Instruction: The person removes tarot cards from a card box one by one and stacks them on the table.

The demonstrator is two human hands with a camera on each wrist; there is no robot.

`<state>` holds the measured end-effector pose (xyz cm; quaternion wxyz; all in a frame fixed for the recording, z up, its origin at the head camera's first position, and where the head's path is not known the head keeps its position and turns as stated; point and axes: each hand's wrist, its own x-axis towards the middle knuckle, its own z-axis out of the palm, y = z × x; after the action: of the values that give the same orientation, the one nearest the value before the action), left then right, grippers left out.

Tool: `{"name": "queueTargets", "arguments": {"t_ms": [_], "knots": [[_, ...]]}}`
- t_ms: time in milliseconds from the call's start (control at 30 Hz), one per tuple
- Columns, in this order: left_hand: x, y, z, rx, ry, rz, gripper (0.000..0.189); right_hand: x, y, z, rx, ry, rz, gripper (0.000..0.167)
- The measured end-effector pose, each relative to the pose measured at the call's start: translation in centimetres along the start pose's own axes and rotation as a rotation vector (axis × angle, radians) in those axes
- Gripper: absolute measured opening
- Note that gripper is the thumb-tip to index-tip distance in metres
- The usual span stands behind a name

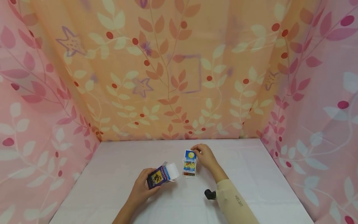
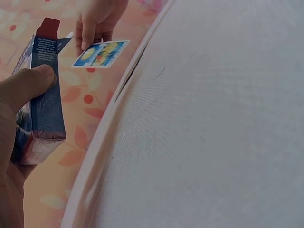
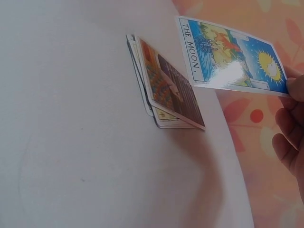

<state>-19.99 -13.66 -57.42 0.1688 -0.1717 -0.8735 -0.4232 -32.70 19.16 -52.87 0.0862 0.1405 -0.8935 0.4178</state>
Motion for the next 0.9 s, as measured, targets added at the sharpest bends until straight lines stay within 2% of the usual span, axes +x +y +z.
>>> {"name": "queueTargets", "arguments": {"t_ms": [333,900], "knots": [[0.0,0.0,-0.1,-0.004,-0.004,0.001,0.081,0.1,0.9,0.8,0.001,-0.022,0.037,0.014],[0.2,-0.1,-0.1,-0.023,0.002,0.003,0.079,1.1,2.4,1.8,-0.011,-0.069,0.039,0.015]]}}
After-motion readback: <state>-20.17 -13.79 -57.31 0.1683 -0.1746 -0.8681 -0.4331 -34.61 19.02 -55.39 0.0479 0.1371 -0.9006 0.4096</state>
